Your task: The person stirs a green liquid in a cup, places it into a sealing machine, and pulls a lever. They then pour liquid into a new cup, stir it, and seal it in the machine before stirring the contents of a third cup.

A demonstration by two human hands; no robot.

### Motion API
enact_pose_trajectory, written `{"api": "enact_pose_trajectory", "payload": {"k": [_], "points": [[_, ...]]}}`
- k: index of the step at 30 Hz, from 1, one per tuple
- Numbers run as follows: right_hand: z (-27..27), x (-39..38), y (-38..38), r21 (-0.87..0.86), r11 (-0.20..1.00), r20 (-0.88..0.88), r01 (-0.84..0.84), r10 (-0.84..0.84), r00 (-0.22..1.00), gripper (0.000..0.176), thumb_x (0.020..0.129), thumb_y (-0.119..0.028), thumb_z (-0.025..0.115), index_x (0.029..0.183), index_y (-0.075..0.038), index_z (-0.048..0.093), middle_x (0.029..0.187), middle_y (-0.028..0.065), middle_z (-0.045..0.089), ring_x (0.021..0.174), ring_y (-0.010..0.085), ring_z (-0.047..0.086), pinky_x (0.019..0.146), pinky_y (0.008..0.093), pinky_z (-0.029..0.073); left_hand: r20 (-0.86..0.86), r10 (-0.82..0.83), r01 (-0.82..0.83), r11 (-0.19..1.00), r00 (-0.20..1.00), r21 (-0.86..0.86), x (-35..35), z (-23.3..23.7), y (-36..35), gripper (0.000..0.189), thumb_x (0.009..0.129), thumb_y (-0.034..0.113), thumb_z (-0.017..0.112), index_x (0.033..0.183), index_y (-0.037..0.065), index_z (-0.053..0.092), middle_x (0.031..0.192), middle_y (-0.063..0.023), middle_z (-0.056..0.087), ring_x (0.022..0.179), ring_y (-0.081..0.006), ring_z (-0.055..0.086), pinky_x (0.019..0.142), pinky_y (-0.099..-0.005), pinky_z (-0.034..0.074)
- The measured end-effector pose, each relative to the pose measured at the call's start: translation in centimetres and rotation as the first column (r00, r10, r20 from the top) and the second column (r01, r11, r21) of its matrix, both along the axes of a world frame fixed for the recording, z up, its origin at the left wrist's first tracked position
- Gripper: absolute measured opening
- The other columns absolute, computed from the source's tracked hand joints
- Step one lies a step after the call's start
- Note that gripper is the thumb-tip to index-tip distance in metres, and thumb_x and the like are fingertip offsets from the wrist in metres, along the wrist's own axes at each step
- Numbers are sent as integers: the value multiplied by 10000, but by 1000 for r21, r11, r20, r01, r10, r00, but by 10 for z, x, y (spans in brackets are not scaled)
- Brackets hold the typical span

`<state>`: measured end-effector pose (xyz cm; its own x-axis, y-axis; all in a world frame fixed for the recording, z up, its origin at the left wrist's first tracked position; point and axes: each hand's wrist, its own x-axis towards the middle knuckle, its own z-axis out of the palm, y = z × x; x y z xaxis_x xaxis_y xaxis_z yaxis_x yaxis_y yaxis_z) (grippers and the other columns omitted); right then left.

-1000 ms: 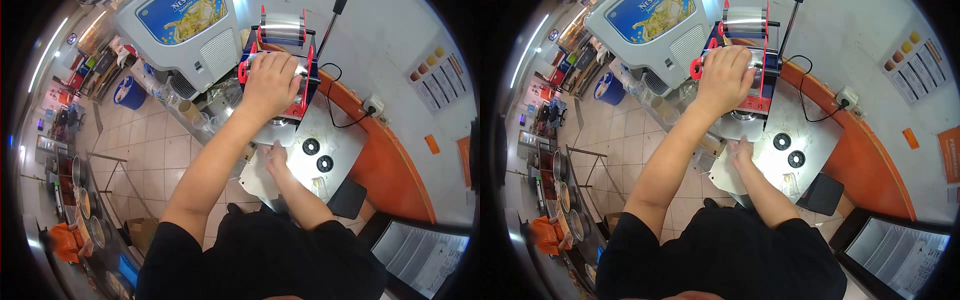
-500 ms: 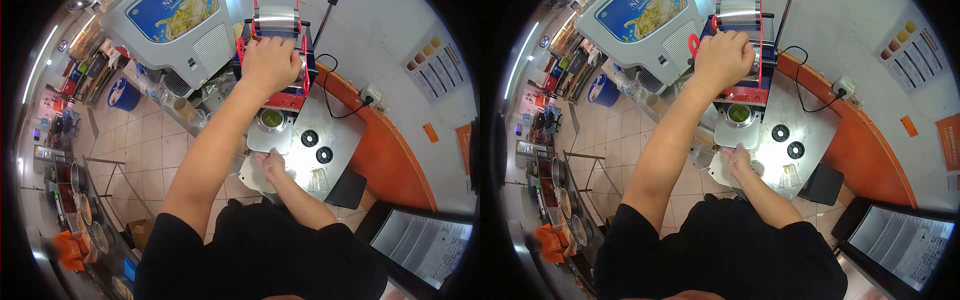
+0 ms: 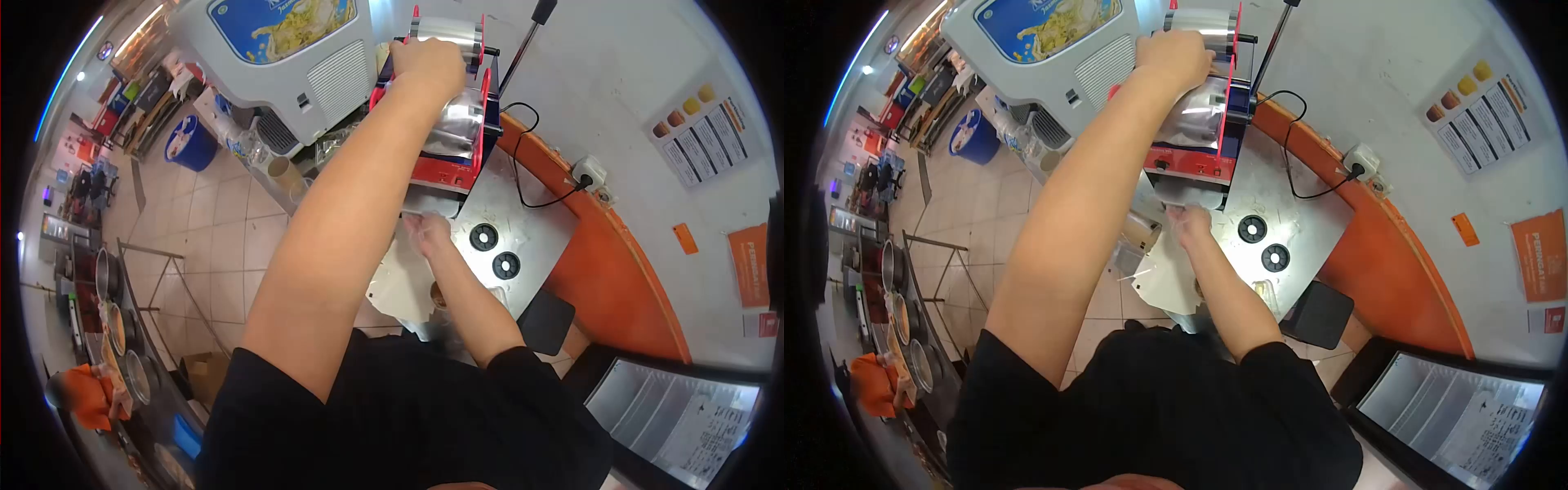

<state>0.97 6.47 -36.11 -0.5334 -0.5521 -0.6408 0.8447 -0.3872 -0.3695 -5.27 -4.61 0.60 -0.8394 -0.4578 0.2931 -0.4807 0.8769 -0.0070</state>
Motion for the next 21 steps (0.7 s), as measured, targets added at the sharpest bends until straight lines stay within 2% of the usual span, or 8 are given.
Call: {"api": "enact_pose_trajectory", "payload": {"k": [3,6,12,17,18,19,20,21], "points": [[-36,-32,-32,-112,986,197,124,-100,975,246,1036,-10,454,1270,17,527,1248,215,626,1076,368,680,951,496,603,-91,21,-18,999,996,27,-12,-3,-4,325,999,373,647,1109,93,771,1161,-148,756,1163,-345,681,976,-513,492],[-4,-39,-35,-99,991,24,85,-83,996,280,1014,28,487,1291,17,532,1247,217,623,1072,375,679,931,503,620,-269,-52,-9,976,962,-219,-29,-17,-19,278,985,307,645,1142,89,715,1138,-117,726,1126,-342,666,946,-517,504],[3,-35,-42,-130,974,24,183,-182,983,293,976,32,583,1243,-87,569,1176,117,648,1034,324,674,924,476,581,-273,-100,28,967,957,-254,-62,-15,-33,274,982,285,614,1159,99,710,1155,-129,720,1149,-338,661,951,-524,513],[-20,-21,-20,-37,999,-187,-18,10,982,160,972,-12,573,1079,-118,626,1041,52,634,926,235,638,849,417,530,-276,-188,111,956,943,-271,-84,-18,-49,309,974,279,570,1180,92,706,1161,-151,710,1153,-360,655,957,-547,522],[-47,-21,-12,207,959,-560,-193,278,781,55,984,-71,582,1000,-96,628,956,69,632,806,232,616,789,389,541,-252,-166,102,963,953,-250,-86,-16,-49,318,975,270,573,1207,96,703,1211,-140,696,1194,-346,635,979,-539,511],[-68,-16,-2,486,842,-746,-234,539,392,100,995,-129,590,922,-74,630,872,86,629,685,228,594,729,362,552,-230,-142,89,970,963,-226,-87,-13,-49,328,975,261,577,1233,100,700,1261,-129,682,1235,-332,616,1002,-531,501],[15,6,28,559,761,-615,-328,647,451,130,975,-152,607,907,-65,675,784,64,656,699,212,629,690,329,531,-283,-143,84,974,948,-211,-90,-14,-50,317,975,276,575,1190,99,726,1207,-126,706,1194,-334,644,986,-541,505],[80,18,57,689,654,-649,-313,749,134,316,998,-287,564,1060,-30,737,1097,254,730,1027,422,698,919,450,546,-284,-142,84,974,948,-209,-91,-10,-49,317,975,276,575,1190,99,726,1207,-126,706,1194,-334,644,986,-541,505]]}}
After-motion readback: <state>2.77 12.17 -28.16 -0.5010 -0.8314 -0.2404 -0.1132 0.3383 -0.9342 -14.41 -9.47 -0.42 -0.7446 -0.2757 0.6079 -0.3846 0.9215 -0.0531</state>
